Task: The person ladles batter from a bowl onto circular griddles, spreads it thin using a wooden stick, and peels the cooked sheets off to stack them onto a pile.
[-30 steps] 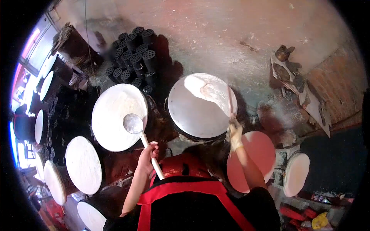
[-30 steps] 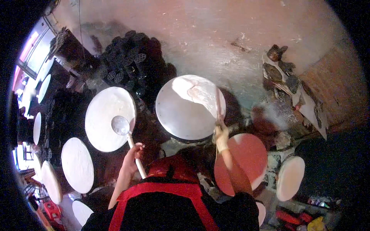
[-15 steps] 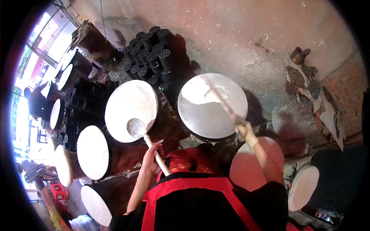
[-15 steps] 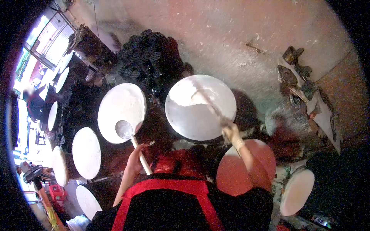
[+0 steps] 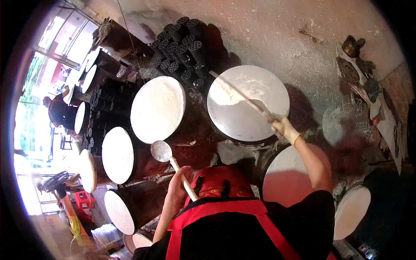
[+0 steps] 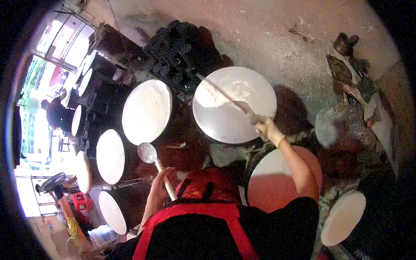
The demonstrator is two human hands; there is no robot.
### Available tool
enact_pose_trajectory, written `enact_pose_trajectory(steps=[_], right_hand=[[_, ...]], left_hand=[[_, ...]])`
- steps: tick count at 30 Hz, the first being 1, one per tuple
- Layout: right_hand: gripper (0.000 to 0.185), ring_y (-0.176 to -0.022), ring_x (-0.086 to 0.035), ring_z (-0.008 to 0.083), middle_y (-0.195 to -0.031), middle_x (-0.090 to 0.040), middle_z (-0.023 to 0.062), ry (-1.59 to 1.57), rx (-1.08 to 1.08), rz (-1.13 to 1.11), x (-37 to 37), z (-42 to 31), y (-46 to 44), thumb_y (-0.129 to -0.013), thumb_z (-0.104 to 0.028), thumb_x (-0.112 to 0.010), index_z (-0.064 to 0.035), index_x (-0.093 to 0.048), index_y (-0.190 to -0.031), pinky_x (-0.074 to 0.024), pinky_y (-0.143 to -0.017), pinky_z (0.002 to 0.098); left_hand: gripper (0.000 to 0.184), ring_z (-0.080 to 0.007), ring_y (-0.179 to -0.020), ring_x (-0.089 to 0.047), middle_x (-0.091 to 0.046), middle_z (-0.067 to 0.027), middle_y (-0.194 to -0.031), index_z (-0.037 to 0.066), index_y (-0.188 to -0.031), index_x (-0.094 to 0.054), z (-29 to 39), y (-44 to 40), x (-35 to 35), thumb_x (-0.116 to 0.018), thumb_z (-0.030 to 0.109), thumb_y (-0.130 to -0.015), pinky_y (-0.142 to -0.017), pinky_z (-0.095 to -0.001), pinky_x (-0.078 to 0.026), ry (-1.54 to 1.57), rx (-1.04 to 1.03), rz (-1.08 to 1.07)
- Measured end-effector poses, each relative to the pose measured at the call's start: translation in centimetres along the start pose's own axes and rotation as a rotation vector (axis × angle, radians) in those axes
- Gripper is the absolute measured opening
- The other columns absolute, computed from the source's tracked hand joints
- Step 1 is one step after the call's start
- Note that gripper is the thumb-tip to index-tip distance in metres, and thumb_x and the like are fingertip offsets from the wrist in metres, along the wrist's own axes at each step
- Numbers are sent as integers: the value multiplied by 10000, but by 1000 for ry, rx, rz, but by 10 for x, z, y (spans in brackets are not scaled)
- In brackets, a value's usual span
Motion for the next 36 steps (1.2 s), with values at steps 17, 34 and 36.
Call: enact_pose_trajectory(steps=[17, 34, 36], right_hand=[[370, -495, -423, 92, -666, -513, 11, -551, -2, 65, -144, 105, 177, -949, -299, -423, -34, -477, -1201, -335, -413, 233], [269, -381, -382, 95, -584, -430, -24, -900, 272, 694, -391, -70, -177, -975, -289, -402, -186, -452, -1217, -329, -328, 255], [258, -383, -387, 100, -583, -423, -27, -954, 271, 732, -406, -56, -167, -967, -308, -418, -237, -431, -1215, -326, -325, 249]], left_hand=[[194, -162, -1024, -559, -602, -56, -1047, 28, -1033, -565, 78, -77, 15, -561, 151, -884, -938, -322, -447, -325, 124, -422], [400, -134, -909, -570, -581, -44, -943, -40, -1234, -461, 161, -64, 190, -562, 79, -865, -870, -248, -458, -242, 15, -321], [392, -135, -919, -570, -578, -43, -965, -36, -1223, -472, 161, -66, 204, -568, 81, -861, -889, -252, -455, -217, 0, -274]])
Point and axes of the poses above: each hand's wrist, its own y-axis away from the middle knuckle, its own x-axis out of the back of the hand, z = x × y, the point moved 1 cm from there along -y, towards the middle knuckle
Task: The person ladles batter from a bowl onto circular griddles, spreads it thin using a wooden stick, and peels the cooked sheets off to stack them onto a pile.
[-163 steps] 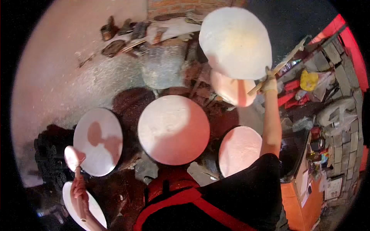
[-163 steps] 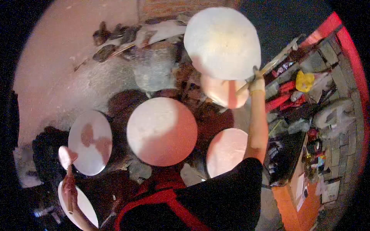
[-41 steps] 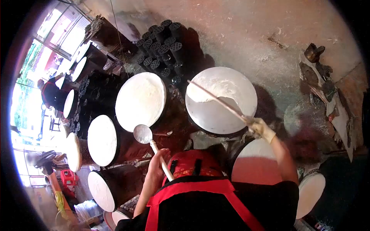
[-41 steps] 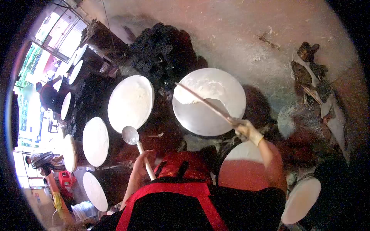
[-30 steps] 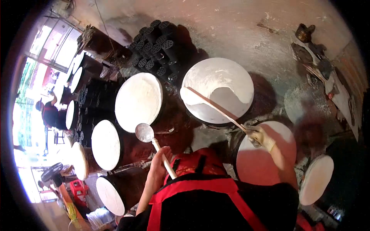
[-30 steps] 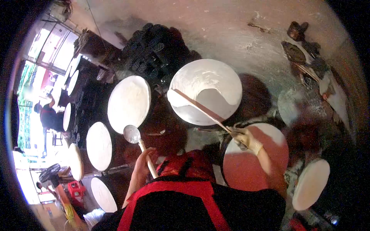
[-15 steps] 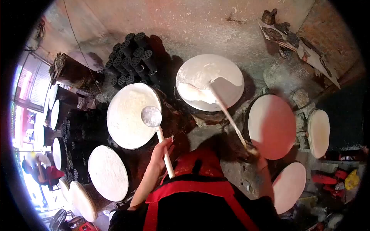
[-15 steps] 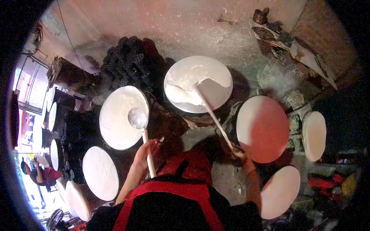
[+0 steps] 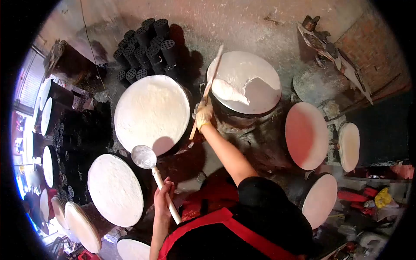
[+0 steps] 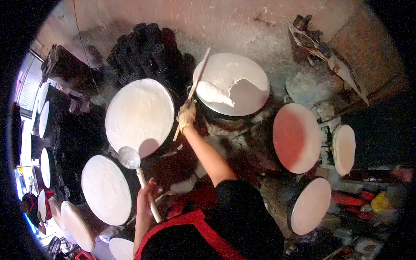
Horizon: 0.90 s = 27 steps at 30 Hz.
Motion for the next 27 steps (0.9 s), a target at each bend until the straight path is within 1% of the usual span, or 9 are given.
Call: enact_pose_trajectory(steps=[2, 6, 9, 12, 14, 16, 20, 21, 27], right_hand=[[275, -393, -388, 93, -595, -427, -39, -91, -150, 36, 31, 4, 30, -956, -349, -447, -261, -418, -1214, -304, -325, 239], [262, -401, -375, 104, -598, -425, -50, 21, -61, 31, 99, 10, 88, -927, -430, -489, -241, -435, -1101, -279, -340, 218], [361, -409, -358, 89, -651, -430, -39, 90, -161, 191, 137, -27, 121, -920, -426, -509, -271, -406, -1229, -277, -334, 224], [385, -397, -399, 124, -691, -519, -12, 124, -4, 67, 200, -28, 100, -922, -373, -515, -290, -397, -1278, -291, -326, 245], [317, -386, -423, 129, -645, -543, -4, -58, -64, 57, 205, -57, 94, -923, -359, -497, -295, -438, -1228, -286, -325, 248], [233, -374, -434, 134, -601, -535, -19, -302, -110, 78, 179, -71, 83, -912, -411, -462, -230, -540, -1036, -277, -308, 253], [188, -380, -429, 121, -638, -534, -14, -62, -195, -290, 151, -62, 90, -904, -365, -504, -213, -536, -1010, -290, -313, 240], [193, -373, -395, 108, -654, -529, -15, 116, -336, -198, 165, -59, 89, -917, -305, -523, -223, -515, -1091, -289, -317, 233], [265, -371, -374, 96, -633, -517, -18, 189, -176, -157, 290, -113, 83, -897, -420, -528, -186, -549, -1021, -278, -323, 234]], left_hand=[[310, -137, -956, -565, -575, -47, -1043, -11, -1154, -511, -9, -8, 15, -564, 95, -868, -930, -275, -441, 56, 26, -17], [228, -139, -983, -558, -570, -61, -1090, 28, -1079, -533, -4, -4, -6, -566, 117, -872, -955, -311, -432, -14, 52, -30], [193, -140, -987, -558, -574, -50, -1088, 38, -1048, -544, -15, -14, -17, -547, 125, -875, -938, -305, -433, -56, 60, -82], [186, -145, -959, -565, -593, -35, -1041, 42, -1024, -561, -25, -16, -26, -546, 153, -876, -893, -294, -437, -19, 95, -117], [202, -163, -871, -586, -619, -30, -964, 43, -1031, -567, -33, -15, -33, -558, 186, -889, -811, -277, -463, 20, 77, -125], [170, -153, -955, -570, -609, -37, -1019, 50, -1011, -569, -35, -6, -47, -561, 158, -880, -879, -295, -442, -1, 67, -138], [155, -140, -1033, -549, -594, -42, -1082, 64, -1005, -580, -46, -7, -72, -542, 142, -876, -925, -322, -420, -87, 44, -197], [160, -141, -1032, -550, -597, -44, -1078, 60, -1008, -579, -50, -6, -77, -540, 143, -877, -927, -322, -420, -83, 55, -183], [175, -141, -1037, -554, -601, -48, -1080, 51, -1021, -574, -74, -5, -112, -535, 147, -879, -929, -313, -422, -52, 61, -145]])
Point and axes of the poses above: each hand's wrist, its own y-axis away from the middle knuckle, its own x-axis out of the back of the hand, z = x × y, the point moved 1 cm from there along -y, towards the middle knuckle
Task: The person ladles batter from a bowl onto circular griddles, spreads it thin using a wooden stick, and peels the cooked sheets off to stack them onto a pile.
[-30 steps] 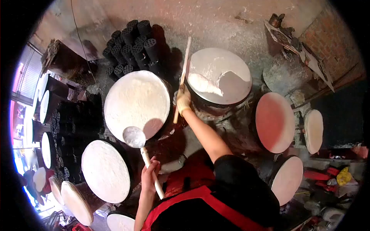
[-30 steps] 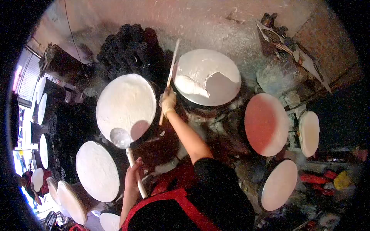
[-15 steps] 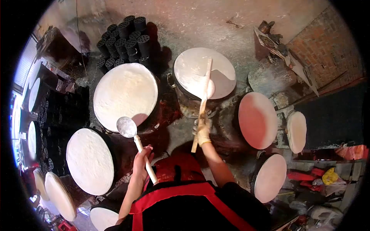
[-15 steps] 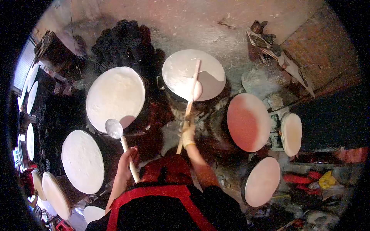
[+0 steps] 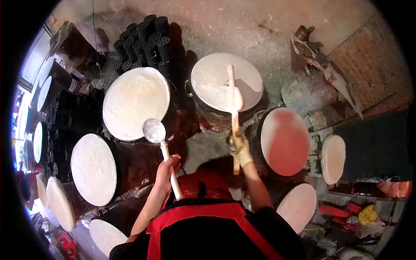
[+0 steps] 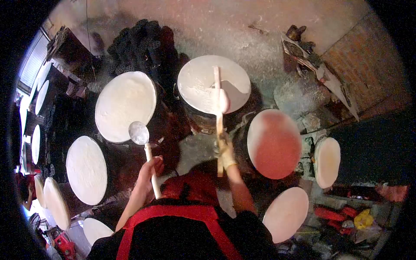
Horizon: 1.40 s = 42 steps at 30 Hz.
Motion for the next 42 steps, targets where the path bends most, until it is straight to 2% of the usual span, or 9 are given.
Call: enact_pose_trajectory(steps=[6, 11, 13, 21, 24, 28, 31, 35, 42], right_hand=[[334, -402, -411, 100, -649, -518, -12, -206, -85, -113, -28, -36, -12, -926, -256, -496, -212, -447, -1253, -322, -314, 227], [475, -401, -407, 96, -646, -509, -18, -70, -180, -177, 59, -31, -22, -837, -432, -625, -183, -495, -1221, -316, -317, 232], [297, -380, -407, 177, -654, -535, 41, -37, -272, -112, 91, -53, -48, -824, -498, -546, -216, -579, -910, -284, -341, 306], [176, -387, -359, 86, -579, -451, -33, 70, 272, 189, 20, -121, -100, -937, -356, -503, -189, -532, -983, -286, -327, 244], [276, -398, -381, 52, -534, -436, -85, 68, -117, -53, 19, -107, -105, -854, -452, -615, -189, -595, -773, -277, -341, 199], [355, -453, -434, 70, -758, -598, -4, 210, 723, 175, 53, -57, -119, -909, -353, -542, -62, -622, -1095, -298, -348, 216], [299, -576, -497, 58, -920, -613, 0, -307, 285, 116, 24, -50, -83, -908, -257, -563, -94, -611, -1154, -376, -455, 174], [274, -562, -474, 66, -834, -602, -8, 261, 533, 73, -10, -41, -78, -882, -188, -606, -144, -627, -1152, -381, -468, 172], [320, -521, -417, 45, -749, -554, -39, 45, 359, 252, 31, -37, -65, -915, -106, -544, -106, -576, -1233, -313, -428, 183]], left_hand=[[194, -136, -1024, -558, -608, -42, -1046, 48, -1041, -567, -17, 2, -54, -549, 145, -874, -918, -301, -428, 2, -13, -27], [175, -124, -987, -551, -599, -25, -1005, 52, -1017, -565, -29, -1, -90, -567, 129, -860, -918, -296, -427, -16, -30, 3], [174, -124, -992, -547, -597, -24, -1011, 54, -1015, -564, -37, -2, -94, -570, 127, -858, -917, -294, -426, -23, -29, 34], [171, -106, -869, -527, -565, -8, -936, 55, -1018, -551, -38, 14, -117, -568, 140, -871, -769, -287, -461, -42, -29, 11], [175, -97, -731, -498, -551, -11, -894, 50, -1022, -539, -27, 13, -118, -568, 162, -891, -624, -264, -448, -76, -44, -4], [157, -73, -554, -434, -506, 0, -755, 57, -984, -515, -10, 14, -116, -565, 186, -910, -457, -215, -373, -19, -60, -55], [134, -54, -478, -383, -456, 17, -669, 72, -953, -497, 2, 18, -116, -563, 180, -913, -385, -188, -309, -62, -27, -83], [115, -46, -458, -355, -435, 18, -653, 80, -967, -473, 5, 10, -117, -545, 146, -906, -360, -182, -276, -111, -12, -143], [145, -77, -503, -397, -418, -4, -675, 70, -928, -407, -4, -5, -110, -541, 116, -895, -363, -204, -293, -81, 33, -196]])
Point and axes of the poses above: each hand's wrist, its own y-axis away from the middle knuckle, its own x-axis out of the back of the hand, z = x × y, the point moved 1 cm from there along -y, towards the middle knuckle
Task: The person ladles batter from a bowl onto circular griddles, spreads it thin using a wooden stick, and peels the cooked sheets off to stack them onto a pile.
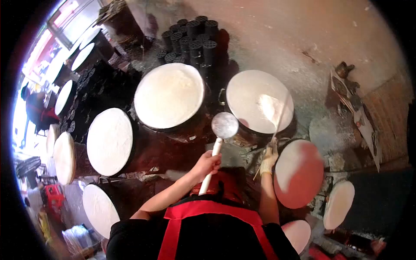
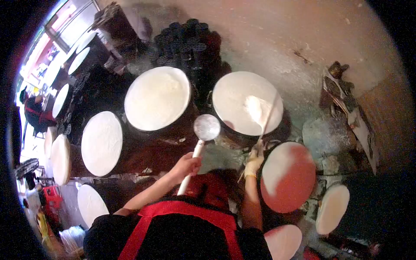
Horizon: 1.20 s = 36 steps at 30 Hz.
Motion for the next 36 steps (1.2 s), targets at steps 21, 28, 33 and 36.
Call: enact_pose_trajectory(steps=[21, 28, 33, 36], right_hand=[[451, -570, -460, 25, -827, -528, -65, 9, 44, -137, 66, 5, 34, -894, 6, -480, -120, -482, -1327, -333, -408, 163], [372, -375, -412, 93, -572, -482, -11, 18, -441, -287, -4, -21, 62, -899, -211, -564, -184, -492, -1263, -294, -318, 232], [251, -415, -414, 58, -581, -515, -3, 148, -197, -195, 32, -52, 15, -898, -249, -575, -182, -627, -1134, -318, -343, 217], [253, -529, -425, 58, -722, -526, -40, 327, 42, -315, 21, -48, 44, -910, -152, -523, -108, -620, -1140, -332, -459, 178]], left_hand=[[107, -168, -414, -462, -446, -50, -586, -13, -763, -441, 33, -194, -46, -454, 62, -837, -354, -327, -377, -407, -278, 25], [137, -204, -429, -484, -473, -64, -602, -21, -931, -468, 7, -203, -99, -473, 106, -881, -325, -330, -364, -49, -44, 82], [118, -35, -436, -373, -414, 10, -607, 57, -828, -425, 86, -83, -70, -449, 101, -934, -309, -167, -296, 285, 268, -242], [100, -31, -436, -336, -390, 0, -625, 36, -852, -398, 89, -55, -41, -450, 77, -928, -305, -133, -258, 435, 401, -168]])
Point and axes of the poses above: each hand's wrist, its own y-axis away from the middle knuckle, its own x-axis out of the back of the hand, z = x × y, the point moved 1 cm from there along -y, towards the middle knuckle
